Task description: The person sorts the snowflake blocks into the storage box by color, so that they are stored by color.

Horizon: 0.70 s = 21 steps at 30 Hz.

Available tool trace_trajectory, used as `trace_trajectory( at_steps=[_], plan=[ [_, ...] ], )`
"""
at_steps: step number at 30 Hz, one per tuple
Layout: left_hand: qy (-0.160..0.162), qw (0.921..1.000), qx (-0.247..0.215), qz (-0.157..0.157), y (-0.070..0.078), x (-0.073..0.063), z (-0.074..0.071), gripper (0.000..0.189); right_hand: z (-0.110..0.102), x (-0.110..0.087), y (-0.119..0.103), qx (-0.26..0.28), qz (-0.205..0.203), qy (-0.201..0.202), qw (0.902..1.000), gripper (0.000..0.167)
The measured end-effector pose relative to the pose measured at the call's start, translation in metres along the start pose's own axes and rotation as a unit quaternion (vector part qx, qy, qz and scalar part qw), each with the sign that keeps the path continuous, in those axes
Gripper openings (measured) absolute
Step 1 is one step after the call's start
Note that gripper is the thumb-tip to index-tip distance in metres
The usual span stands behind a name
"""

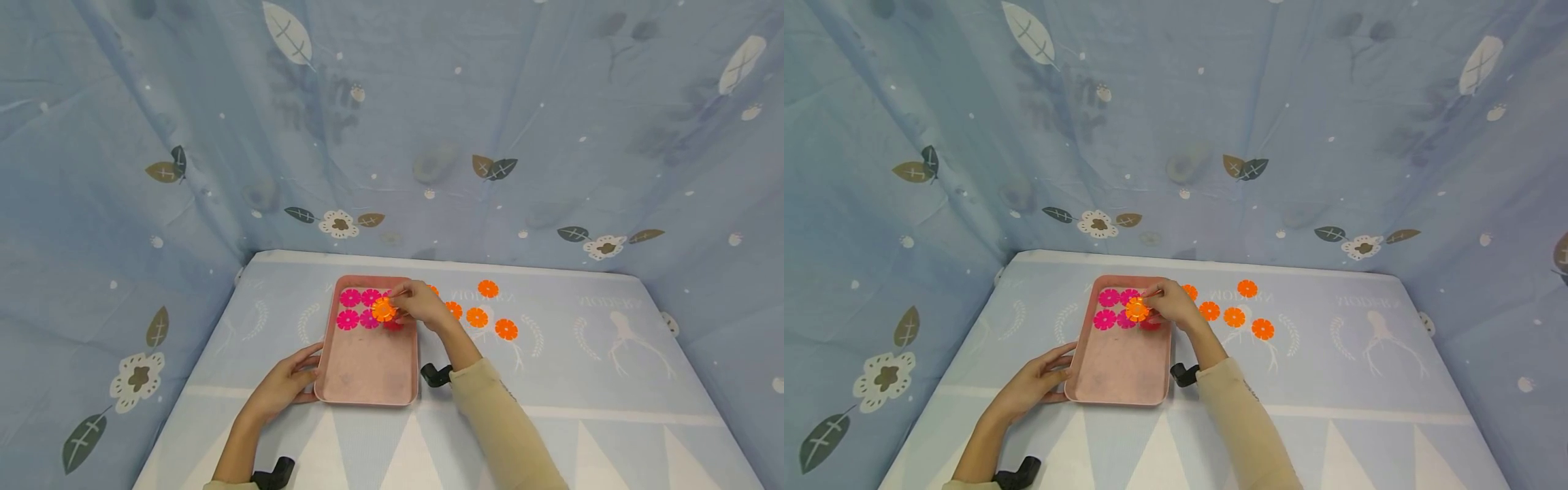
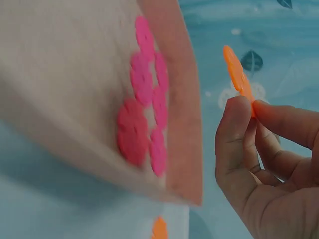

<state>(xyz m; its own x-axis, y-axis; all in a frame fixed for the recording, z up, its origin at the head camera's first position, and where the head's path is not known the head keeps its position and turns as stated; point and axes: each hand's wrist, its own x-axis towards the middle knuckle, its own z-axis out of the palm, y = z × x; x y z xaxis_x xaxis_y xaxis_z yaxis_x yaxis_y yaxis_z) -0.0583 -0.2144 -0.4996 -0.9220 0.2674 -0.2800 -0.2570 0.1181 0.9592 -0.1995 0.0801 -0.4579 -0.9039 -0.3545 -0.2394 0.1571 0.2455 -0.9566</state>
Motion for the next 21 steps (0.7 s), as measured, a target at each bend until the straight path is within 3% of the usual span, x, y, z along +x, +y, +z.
trace_trajectory(
  at_steps=[8,14,21],
  plan=[
    [-0.003,1.0000,-0.004,-0.002,0.000,0.000,0.000,0.056,0.046,0.012,0.014,-0.008,-0.012,-0.004,0.9999,0.012],
    [-0.006,1.0000,-0.001,-0.004,-0.001,0.000,-0.001,0.056,0.068,0.017,0.026,0.035,0.041,-0.022,0.9983,0.011],
    [-0.014,0.9999,-0.007,0.000,-0.001,0.000,-0.003,0.056,0.080,0.020,0.027,-0.003,0.064,-0.036,0.9973,0.010]
  ],
)
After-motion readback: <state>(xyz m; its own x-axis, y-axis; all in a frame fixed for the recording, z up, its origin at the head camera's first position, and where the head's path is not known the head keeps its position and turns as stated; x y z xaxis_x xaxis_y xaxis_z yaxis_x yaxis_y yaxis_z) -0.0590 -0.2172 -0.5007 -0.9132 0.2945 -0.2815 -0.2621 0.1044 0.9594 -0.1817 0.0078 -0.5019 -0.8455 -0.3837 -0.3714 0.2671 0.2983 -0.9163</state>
